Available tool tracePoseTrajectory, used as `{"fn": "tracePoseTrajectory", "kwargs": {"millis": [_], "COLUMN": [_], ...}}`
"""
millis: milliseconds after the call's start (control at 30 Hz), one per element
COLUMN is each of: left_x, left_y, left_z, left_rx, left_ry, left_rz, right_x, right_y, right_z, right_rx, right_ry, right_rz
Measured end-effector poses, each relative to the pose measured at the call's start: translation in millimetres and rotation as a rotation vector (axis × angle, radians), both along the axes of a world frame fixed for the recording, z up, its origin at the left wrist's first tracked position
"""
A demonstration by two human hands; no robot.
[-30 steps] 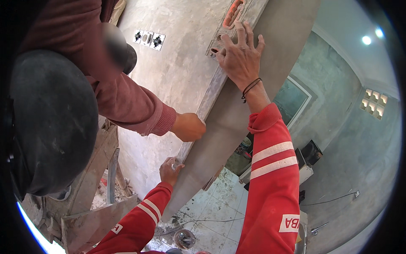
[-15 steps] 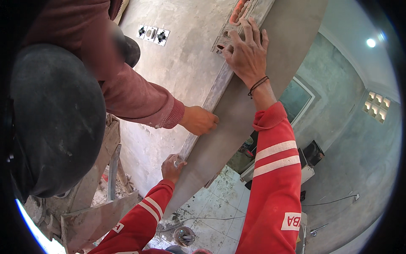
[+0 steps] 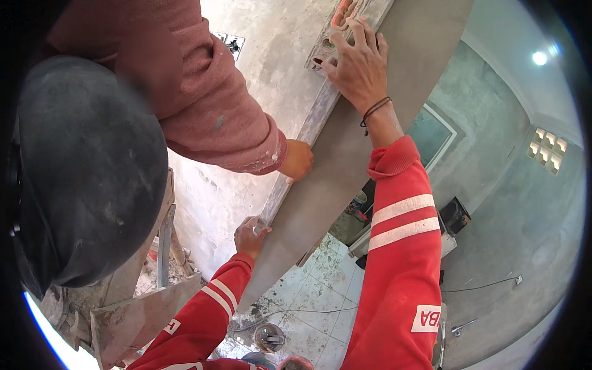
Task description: Two people align a wooden board against a wall using a level and then secure it by driving nails into the wall with a hammer.
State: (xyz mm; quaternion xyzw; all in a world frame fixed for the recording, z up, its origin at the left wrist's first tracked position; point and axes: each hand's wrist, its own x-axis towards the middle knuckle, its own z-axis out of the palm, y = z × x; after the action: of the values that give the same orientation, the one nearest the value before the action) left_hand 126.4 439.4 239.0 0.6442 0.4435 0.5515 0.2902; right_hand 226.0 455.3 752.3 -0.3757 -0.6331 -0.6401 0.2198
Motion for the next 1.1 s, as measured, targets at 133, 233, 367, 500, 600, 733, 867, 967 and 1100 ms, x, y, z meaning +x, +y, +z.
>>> {"fn": "tracePoseTrajectory", "kwargs": {"millis": [133,233,367,500,600,733,867,967,1100], "left_x": [-0.1,1.6,-0.4,-1.7,-2.3,-3.2,-2.6,-1.8,0.6], "left_y": [-1.8,1.0,-0.7,-0.3,-3.5,-1.6,0.4,1.2,6.1], "left_z": [1.8,1.0,6.1,7.3,10.3,8.4,5.0,0.9,0.5], "left_rx": [-0.031,-0.007,-0.012,0.002,0.008,0.024,0.037,0.05,0.075], "left_ry": [-0.017,-0.014,0.005,0.001,-0.009,-0.016,0.0,0.0,-0.015], "left_rz": [-0.006,-0.018,-0.01,-0.008,-0.009,-0.016,-0.009,-0.043,-0.034], "right_x": [0.9,4.7,-1.6,20.0,51.7,75.0,67.6,70.1,75.3], "right_y": [0.9,0.1,-8.5,-34.2,-52.6,-50.0,-47.6,-46.5,-46.1], "right_z": [-4.6,-0.7,9.1,31.2,47.1,49.4,43.2,43.1,44.4], "right_rx": [0.034,0.037,-0.08,0.176,0.443,0.525,0.384,0.356,0.36], "right_ry": [-0.046,-0.032,0.036,0.166,0.358,0.581,0.766,0.766,0.682], "right_rz": [-0.031,0.013,0.157,0.152,-0.007,-0.077,0.014,0.064,-0.022]}}
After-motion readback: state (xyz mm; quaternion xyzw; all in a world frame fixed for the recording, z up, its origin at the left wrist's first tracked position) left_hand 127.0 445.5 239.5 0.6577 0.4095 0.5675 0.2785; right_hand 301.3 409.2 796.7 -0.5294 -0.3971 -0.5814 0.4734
